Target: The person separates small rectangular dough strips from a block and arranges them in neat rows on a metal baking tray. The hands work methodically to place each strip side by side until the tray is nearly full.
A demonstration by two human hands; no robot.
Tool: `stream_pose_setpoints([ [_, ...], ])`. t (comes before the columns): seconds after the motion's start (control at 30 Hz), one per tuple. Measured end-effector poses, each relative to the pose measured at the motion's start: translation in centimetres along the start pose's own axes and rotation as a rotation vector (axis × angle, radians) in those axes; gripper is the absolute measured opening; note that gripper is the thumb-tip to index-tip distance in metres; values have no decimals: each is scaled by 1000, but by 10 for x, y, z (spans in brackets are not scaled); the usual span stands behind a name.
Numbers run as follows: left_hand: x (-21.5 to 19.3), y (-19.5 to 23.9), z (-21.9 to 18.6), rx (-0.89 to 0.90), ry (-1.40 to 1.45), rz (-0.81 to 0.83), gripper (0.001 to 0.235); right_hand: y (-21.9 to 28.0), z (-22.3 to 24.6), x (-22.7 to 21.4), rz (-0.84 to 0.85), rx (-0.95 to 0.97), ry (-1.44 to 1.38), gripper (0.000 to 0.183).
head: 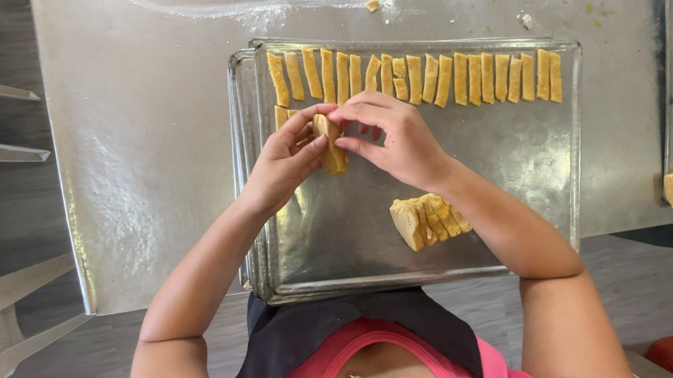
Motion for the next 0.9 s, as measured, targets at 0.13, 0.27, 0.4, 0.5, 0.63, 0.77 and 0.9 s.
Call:
stream_pose_setpoints([
  [0.13, 2, -4, -2, 121, -93, 3, 37, 6, -20, -2, 1, 155, -187, 23],
  [0.27, 5, -8, 5, 98, -49, -27, 28, 15, -22, -9, 43, 104, -287, 18],
  [0.4, -14, -9, 2, 64, 13, -116, 25, 19, -32, -14, 114, 209, -481, 15],
  [0.5, -25, -5, -3, 89, 119, -129, 24, 13, -44, -8, 161, 284, -173, 16],
  [0.63, -19, -7, 2, 47, -23, -129, 24, 3, -29, -12, -32, 25, 260, 26],
  [0.77, -8, -12, 4, 20, -72, -112, 28, 7, -32, -11, -9, 126, 49, 35],
  [0.9, 8, -18, 11, -50, 118, -17, 27, 13, -14, -20, -14, -56, 45, 25],
])
Point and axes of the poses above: each hand's wrist, its own y-axis away from the middle knuckle, its own x-axis out of the palm, z = x × y, the point moved 7 cm from there along -y, towards the middle knuckle, and after that the axes turned 9 degrees about -y, right-handed, at the moved point
